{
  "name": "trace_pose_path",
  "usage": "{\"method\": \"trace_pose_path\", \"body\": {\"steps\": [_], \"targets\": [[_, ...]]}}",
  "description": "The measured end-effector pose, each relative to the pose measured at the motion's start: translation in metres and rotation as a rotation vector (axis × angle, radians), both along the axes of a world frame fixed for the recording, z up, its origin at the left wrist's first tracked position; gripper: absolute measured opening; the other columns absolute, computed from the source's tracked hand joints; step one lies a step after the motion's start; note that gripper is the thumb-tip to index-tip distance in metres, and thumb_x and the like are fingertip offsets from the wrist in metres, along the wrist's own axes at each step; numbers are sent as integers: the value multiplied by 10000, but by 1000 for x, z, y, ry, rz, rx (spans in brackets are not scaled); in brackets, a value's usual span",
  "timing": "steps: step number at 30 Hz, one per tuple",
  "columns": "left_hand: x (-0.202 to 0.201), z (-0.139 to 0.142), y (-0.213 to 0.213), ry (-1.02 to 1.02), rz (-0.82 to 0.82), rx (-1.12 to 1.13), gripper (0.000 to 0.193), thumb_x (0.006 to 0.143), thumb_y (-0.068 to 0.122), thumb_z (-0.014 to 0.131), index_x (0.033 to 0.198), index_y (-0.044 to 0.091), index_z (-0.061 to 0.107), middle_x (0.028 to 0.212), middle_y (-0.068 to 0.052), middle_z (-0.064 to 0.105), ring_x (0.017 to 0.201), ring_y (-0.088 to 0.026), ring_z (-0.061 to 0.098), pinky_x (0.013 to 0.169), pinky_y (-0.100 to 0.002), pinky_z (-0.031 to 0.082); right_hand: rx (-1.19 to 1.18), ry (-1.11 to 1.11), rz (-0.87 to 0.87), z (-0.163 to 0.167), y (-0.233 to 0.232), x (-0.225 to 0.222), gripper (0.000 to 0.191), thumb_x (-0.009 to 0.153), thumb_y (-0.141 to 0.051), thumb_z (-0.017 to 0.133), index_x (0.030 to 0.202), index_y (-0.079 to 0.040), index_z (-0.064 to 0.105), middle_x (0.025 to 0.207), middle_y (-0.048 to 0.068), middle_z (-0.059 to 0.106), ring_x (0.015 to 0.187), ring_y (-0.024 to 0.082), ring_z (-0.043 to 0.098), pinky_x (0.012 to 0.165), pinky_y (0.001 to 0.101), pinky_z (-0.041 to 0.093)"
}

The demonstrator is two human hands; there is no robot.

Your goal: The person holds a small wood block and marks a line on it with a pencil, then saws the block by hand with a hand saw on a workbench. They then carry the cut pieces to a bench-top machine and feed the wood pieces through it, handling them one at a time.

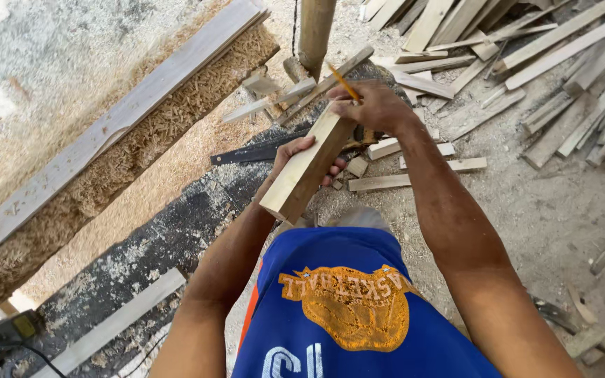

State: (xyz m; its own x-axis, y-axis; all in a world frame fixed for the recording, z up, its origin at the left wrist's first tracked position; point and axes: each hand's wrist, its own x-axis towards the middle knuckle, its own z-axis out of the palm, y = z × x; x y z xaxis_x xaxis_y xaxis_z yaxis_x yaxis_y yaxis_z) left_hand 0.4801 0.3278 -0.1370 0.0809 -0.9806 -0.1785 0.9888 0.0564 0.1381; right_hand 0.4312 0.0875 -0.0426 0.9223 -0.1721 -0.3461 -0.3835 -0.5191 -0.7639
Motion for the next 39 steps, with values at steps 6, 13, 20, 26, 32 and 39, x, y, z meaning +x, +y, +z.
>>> {"method": "trace_pose_path", "body": {"steps": [6, 13, 20, 26, 32, 39], "targets": [[3, -14, -33, 81, 71, -27, 813, 1000, 404, 629, 1482, -177, 328, 1143, -359, 628, 943, -357, 719, 744, -402, 648, 266, -114, 47, -3, -48, 5, 469, 924, -370, 728, 1318, -119, 682, 1159, 76, 722, 885, 167, 627, 743, 344, 535], [-30, -14, -97, 209, 298, -77, 791, 1012, 398, 594, 1493, -161, 308, 1155, -354, 624, 989, -374, 725, 753, -424, 662, 400, 58, -163, -29, -109, 8, 324, 1104, -315, 526, 1221, -56, 681, 822, 25, 541, 666, 112, 494, 588, 274, 468], [-65, -31, -153, 145, 648, 5, 724, 1016, 402, 608, 1433, -144, 380, 1114, -313, 653, 931, -367, 732, 781, -415, 667, -212, -145, 73, -63, -92, -7, 259, 1023, -207, 578, 1215, -71, 688, 1015, 114, 467, 872, 192, 525, 695, 337, 549], [-61, -20, -118, -615, 443, 984, 555, 901, 284, 717, 1272, 12, 406, 1082, -250, 624, 872, -351, 702, 765, -490, 652, -299, -54, 241, -78, -78, -17, 205, 972, -213, 705, 1131, -91, 748, 1004, 142, 590, 937, 293, 579, 875, 483, 507], [-63, -37, -15, -1725, -77, 1462, 559, 846, 228, 768, 1277, 56, 456, 1271, -288, 544, 1053, -490, 642, 900, -554, 544, -220, -99, 291, -112, -52, -47, 212, 917, -150, 713, 1093, -31, 707, 999, 155, 650, 953, 324, 663, 864, 485, 532], [-61, -75, 87, -1875, -330, 1572, 573, 828, 209, 764, 1327, 84, 513, 1261, -171, 561, 1128, -414, 625, 929, -519, 537, -389, -244, 348, -163, 29, -61, 380, 901, -48, 694, 1246, -4, 539, 1106, 235, 520, 1003, 409, 601, 831, 547, 514]]}}
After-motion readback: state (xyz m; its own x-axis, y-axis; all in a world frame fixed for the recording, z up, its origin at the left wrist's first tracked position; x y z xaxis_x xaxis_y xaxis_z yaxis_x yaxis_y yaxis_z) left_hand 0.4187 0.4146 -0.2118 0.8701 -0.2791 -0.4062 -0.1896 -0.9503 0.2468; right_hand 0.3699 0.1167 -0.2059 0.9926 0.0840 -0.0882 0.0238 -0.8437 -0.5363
